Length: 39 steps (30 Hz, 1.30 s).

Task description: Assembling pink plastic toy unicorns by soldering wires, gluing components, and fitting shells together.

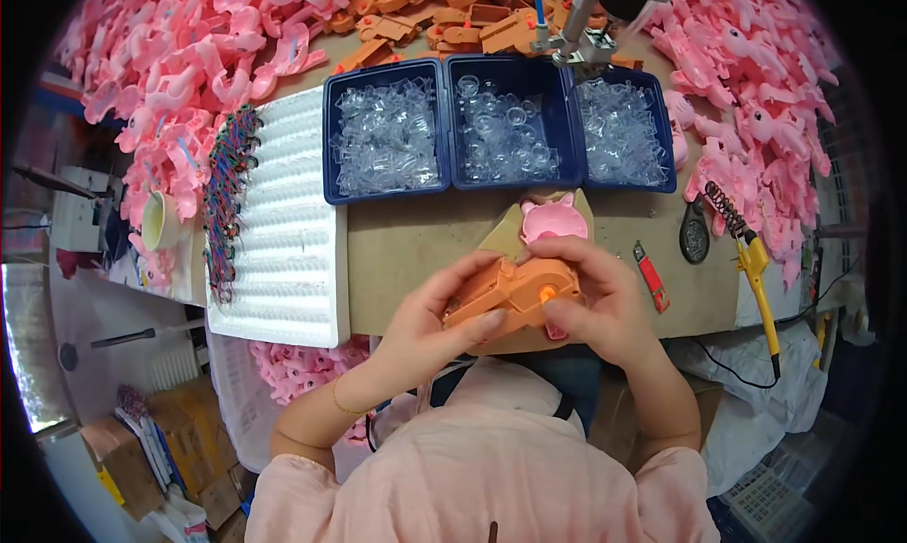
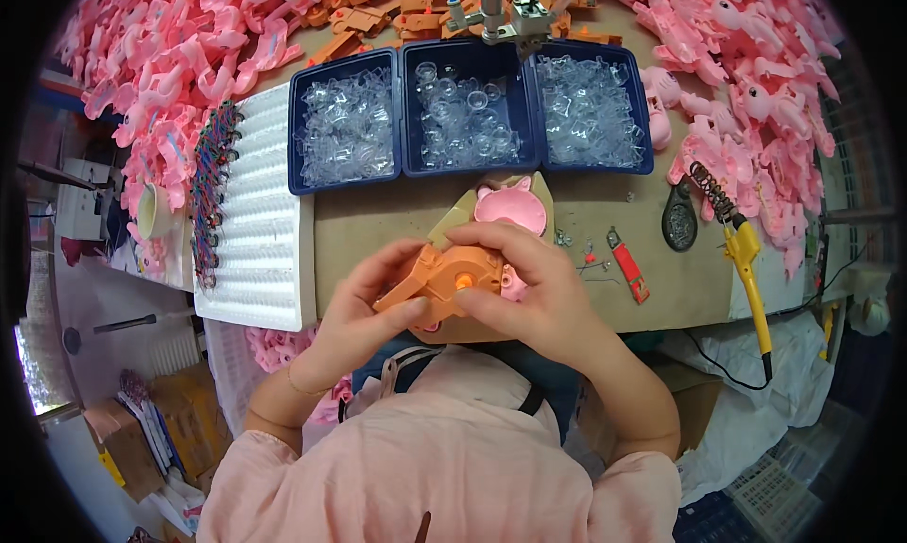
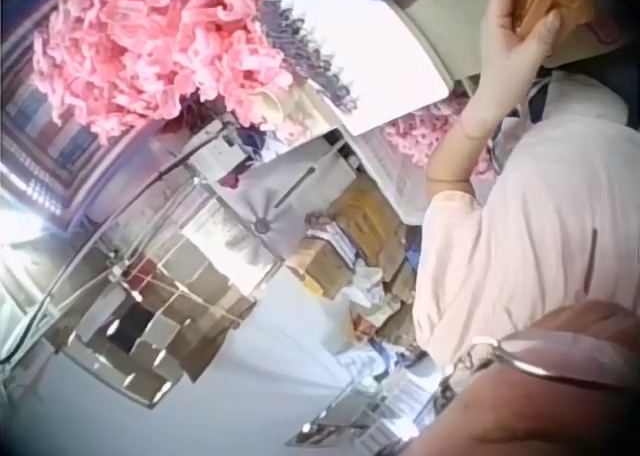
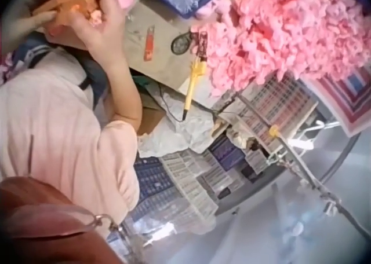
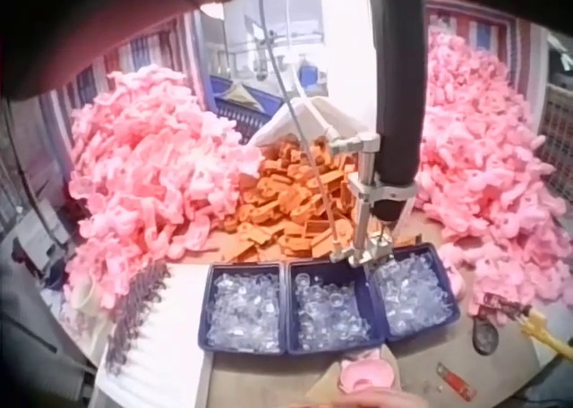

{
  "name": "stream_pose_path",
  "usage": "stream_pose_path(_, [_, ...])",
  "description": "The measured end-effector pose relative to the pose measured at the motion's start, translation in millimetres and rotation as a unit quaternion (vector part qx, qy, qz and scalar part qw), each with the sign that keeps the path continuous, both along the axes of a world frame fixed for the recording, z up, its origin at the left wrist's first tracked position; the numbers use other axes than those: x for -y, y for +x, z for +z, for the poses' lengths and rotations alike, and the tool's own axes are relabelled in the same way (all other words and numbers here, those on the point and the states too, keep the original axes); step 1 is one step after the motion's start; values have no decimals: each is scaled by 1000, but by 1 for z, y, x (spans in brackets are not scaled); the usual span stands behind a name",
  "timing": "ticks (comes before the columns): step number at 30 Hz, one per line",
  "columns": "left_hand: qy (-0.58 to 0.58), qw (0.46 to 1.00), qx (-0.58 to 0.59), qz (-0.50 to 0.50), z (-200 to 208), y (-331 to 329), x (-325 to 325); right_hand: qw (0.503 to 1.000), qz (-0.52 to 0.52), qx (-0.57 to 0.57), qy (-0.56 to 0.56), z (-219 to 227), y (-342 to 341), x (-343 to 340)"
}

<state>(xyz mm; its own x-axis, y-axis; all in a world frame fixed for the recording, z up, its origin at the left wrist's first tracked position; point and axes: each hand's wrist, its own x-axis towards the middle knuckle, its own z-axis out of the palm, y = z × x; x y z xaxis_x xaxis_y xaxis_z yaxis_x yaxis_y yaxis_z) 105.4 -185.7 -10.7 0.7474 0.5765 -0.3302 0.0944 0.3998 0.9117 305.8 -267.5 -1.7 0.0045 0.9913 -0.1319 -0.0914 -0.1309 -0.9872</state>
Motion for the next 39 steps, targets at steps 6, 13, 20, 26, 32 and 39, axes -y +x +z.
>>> stream_pose_path(6, [762, 641, -79, -43, 4, 4, 0, 990, -122, -24, -69, -2, 5, -13])
stream_pose_path(13, [52, 996, -63, 36, 4, 3, -15, 971, -156, 179, 20, 0, 13, 7])
stream_pose_path(20, [-118, 992, -38, 6, 8, 11, -27, 819, -16, 501, 280, 5, 12, -3])
stream_pose_path(26, [32, 996, -58, -60, 8, 20, -42, 797, -26, 553, 240, 11, 11, -11])
stream_pose_path(32, [68, 996, -61, 19, 23, 18, -13, 727, -159, 585, 322, -2, 7, -9])
stream_pose_path(39, [320, 937, -74, 118, -5, 27, 23, 803, -259, 474, 253, -26, -15, -9])
